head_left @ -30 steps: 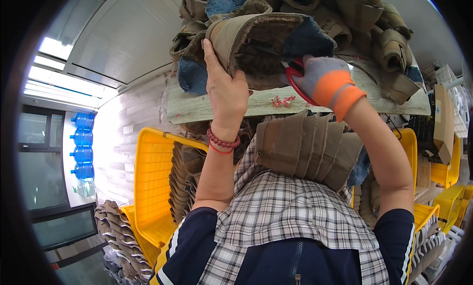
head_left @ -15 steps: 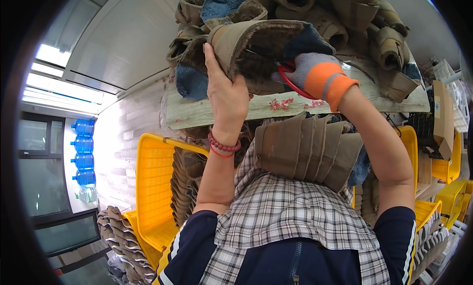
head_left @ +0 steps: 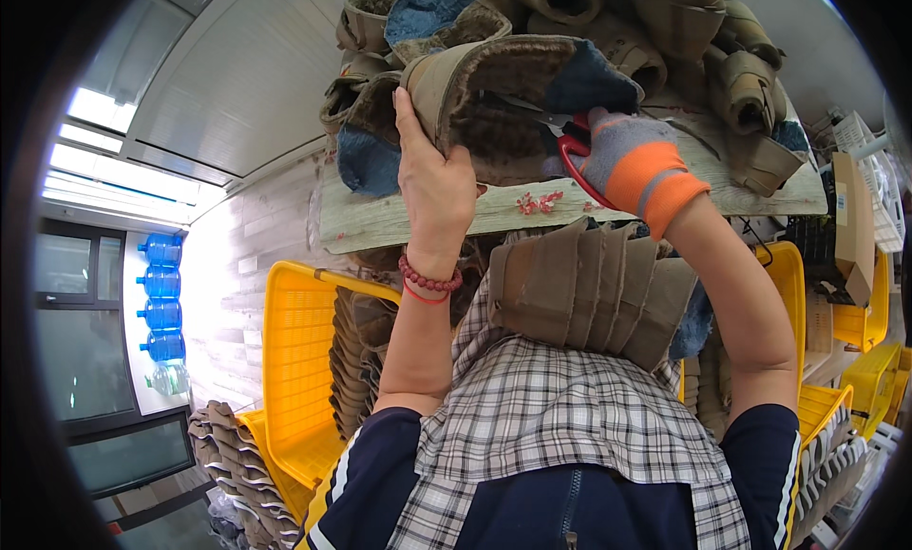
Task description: The person trims the edges of beige slip-on shoes using a green rotary tool and then uses red-handled scissors to cut the interior lining. The person handles the shoes one at a time, rotating them to access different areas, and places trimmed shoes into a yellow bin.
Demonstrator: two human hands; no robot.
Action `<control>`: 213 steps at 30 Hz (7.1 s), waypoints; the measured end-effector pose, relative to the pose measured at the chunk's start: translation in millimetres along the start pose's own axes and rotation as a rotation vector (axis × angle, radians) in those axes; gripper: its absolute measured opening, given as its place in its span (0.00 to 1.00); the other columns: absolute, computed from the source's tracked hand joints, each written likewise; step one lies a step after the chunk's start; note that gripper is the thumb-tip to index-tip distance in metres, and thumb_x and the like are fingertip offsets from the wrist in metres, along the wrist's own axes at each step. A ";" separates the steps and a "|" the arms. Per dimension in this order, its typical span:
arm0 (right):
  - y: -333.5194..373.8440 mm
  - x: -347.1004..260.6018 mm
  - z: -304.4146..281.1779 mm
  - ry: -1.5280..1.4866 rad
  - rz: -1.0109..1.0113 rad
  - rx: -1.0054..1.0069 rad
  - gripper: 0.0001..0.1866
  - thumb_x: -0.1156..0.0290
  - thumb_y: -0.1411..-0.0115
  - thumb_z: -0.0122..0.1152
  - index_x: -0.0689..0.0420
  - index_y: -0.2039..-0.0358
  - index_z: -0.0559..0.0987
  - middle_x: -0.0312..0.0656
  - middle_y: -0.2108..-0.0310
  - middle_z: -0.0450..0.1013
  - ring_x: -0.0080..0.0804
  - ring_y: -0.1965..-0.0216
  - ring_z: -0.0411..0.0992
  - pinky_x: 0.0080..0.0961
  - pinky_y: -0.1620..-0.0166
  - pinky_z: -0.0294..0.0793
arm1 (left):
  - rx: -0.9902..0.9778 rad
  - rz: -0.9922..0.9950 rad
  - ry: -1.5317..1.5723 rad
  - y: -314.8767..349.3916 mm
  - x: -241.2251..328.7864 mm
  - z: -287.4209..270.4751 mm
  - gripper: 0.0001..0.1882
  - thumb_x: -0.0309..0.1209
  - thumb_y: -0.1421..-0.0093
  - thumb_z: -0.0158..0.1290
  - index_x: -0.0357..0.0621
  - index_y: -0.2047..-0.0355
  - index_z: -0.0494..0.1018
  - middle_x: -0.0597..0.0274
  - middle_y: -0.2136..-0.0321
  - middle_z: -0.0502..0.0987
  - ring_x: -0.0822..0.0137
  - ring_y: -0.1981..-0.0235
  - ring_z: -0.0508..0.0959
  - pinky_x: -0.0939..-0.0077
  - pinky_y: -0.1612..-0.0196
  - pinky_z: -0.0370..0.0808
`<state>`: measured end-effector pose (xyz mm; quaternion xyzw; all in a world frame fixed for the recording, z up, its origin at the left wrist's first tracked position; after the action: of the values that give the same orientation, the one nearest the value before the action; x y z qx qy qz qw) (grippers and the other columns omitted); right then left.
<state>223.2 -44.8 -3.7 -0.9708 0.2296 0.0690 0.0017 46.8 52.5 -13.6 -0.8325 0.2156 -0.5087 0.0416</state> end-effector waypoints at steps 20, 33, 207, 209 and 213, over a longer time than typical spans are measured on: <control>2.8 45.8 3.8 0.235 -0.375 0.601 0.24 0.60 0.59 0.67 0.54 0.62 0.72 0.42 0.65 0.70 0.38 0.64 0.70 0.33 0.63 0.71 | -0.318 -0.320 0.107 -7.3 4.0 0.8 0.40 0.24 0.50 0.41 0.34 0.37 0.41 0.41 0.71 0.76 0.57 0.88 0.76 0.68 0.76 0.76; -20.9 36.0 -9.4 0.367 -0.451 0.542 0.17 0.59 0.50 0.61 0.52 0.62 0.73 0.42 0.66 0.71 0.37 0.65 0.71 0.32 0.65 0.72 | -0.406 -0.318 0.064 -19.7 -8.0 10.4 0.39 0.23 0.50 0.41 0.38 0.37 0.43 0.43 0.64 0.74 0.58 0.88 0.75 0.66 0.80 0.77; 123.5 5.1 99.8 -0.124 -0.340 -0.399 0.18 0.57 0.50 0.60 0.58 0.65 0.78 0.45 0.71 0.77 0.40 0.69 0.76 0.31 0.64 0.75 | -0.849 -1.380 1.220 149.0 -198.5 -14.2 0.18 0.25 0.44 0.54 0.33 0.55 0.66 0.54 0.69 0.79 0.66 0.70 0.81 0.75 0.69 0.81; 129.1 22.2 96.0 -0.226 -0.283 -0.243 0.21 0.54 0.53 0.64 0.57 0.64 0.78 0.44 0.72 0.77 0.41 0.69 0.76 0.32 0.63 0.75 | -0.838 -1.374 1.206 149.6 -199.8 -11.8 0.18 0.25 0.44 0.54 0.33 0.55 0.66 0.54 0.70 0.79 0.66 0.71 0.81 0.76 0.70 0.81; 143.8 51.3 87.4 -0.657 0.046 -0.107 0.32 0.47 0.60 0.71 0.59 0.62 0.77 0.42 0.76 0.75 0.35 0.73 0.74 0.28 0.66 0.73 | -0.891 -1.282 1.141 148.2 -189.5 -12.9 0.16 0.25 0.44 0.53 0.34 0.56 0.66 0.57 0.73 0.77 0.69 0.76 0.80 0.79 0.81 0.76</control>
<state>192.8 -193.3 -93.2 -0.8900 0.2345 0.3904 0.0232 -85.1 -3.4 -207.3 -0.3589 -0.1187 -0.6341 -0.6745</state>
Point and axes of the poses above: each hand's wrist, its own y-axis away from the middle knuckle, its own z-axis out of the palm, x = y × z, the point moved 2 cm from there along -y, towards the middle knuckle
